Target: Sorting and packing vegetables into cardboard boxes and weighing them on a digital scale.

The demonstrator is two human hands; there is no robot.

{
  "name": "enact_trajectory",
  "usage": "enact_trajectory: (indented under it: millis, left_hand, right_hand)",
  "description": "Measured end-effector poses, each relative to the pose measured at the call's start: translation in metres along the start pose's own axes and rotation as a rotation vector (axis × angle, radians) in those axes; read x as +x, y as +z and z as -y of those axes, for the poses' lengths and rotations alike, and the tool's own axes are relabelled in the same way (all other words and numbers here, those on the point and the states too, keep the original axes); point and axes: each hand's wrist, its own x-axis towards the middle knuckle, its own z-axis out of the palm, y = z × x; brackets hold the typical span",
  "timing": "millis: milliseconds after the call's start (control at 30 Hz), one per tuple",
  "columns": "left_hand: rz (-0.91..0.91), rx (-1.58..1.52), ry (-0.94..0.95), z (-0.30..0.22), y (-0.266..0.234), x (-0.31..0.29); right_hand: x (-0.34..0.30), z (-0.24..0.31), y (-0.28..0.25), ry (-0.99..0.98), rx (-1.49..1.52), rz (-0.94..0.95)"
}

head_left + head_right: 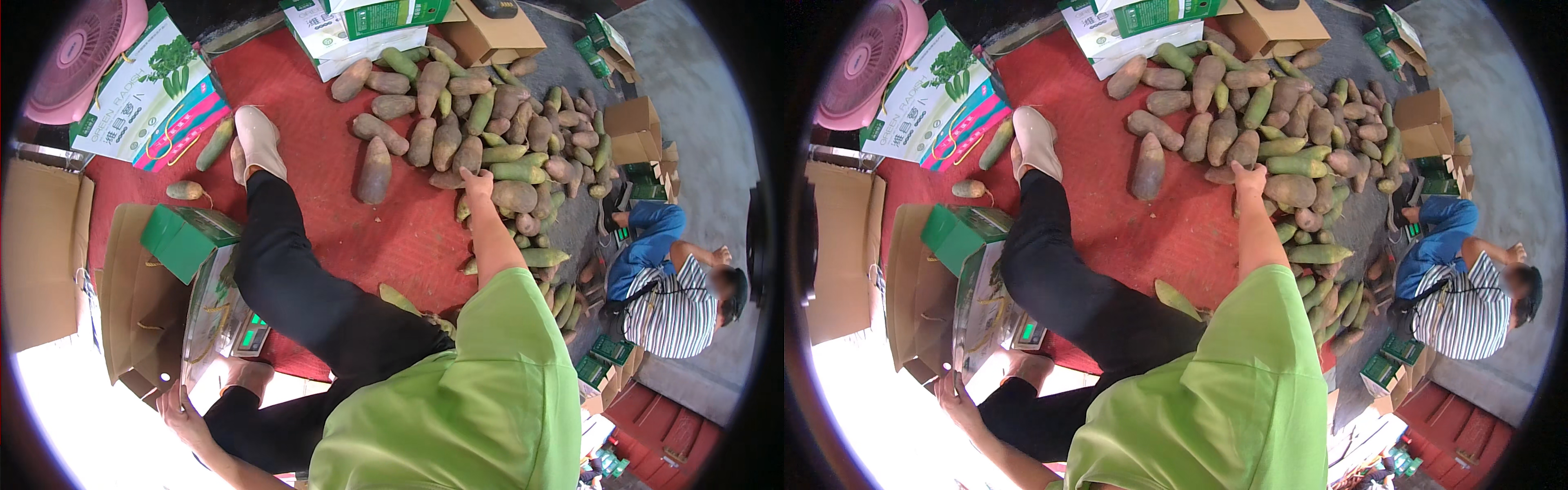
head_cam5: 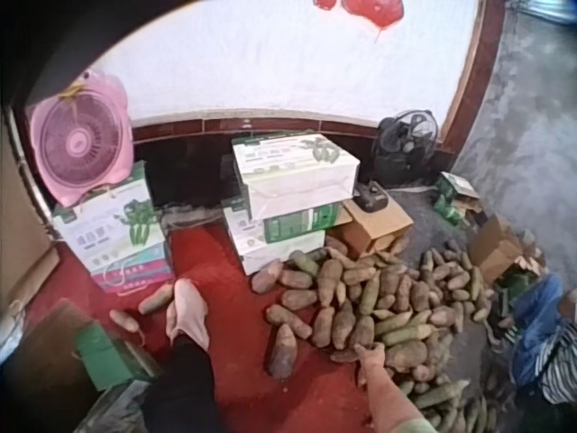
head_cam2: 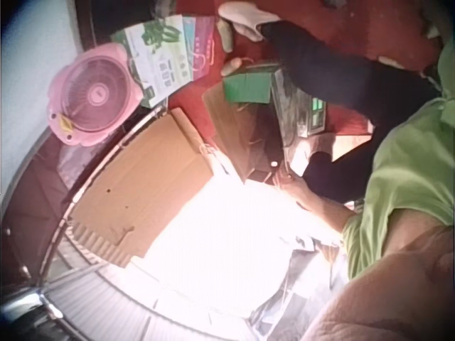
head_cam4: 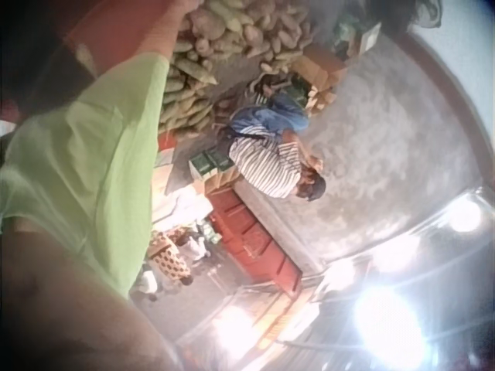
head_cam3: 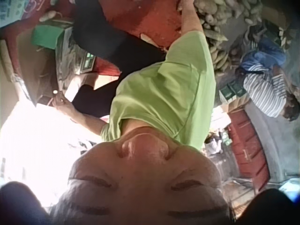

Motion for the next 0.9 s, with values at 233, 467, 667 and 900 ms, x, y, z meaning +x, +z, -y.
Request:
enact_trajectory:
  millis: [233,467,667,900]
  left_hand:
    - [0.031,-0.048,-0.032,0.0,-0.001,-0.001]
    - [0.065,-0.028,-0.031,0.004,0.0,0.0]
    - [0.077,-0.016,-0.04,0.003,-0.001,0.001]
    - [0.071,-0.022,-0.009,0.012,0.005,0.0]
  right_hand:
    - [0.042,0.0,0.012,0.206,0.147,0.036]
    - [0.031,0.017,0.013,0.392,0.35,0.029]
    - [-0.026,-0.006,0.014,0.28,0.455,0.059]
    - [-0.136,-0.088,0.045,0.383,0.637,0.18]
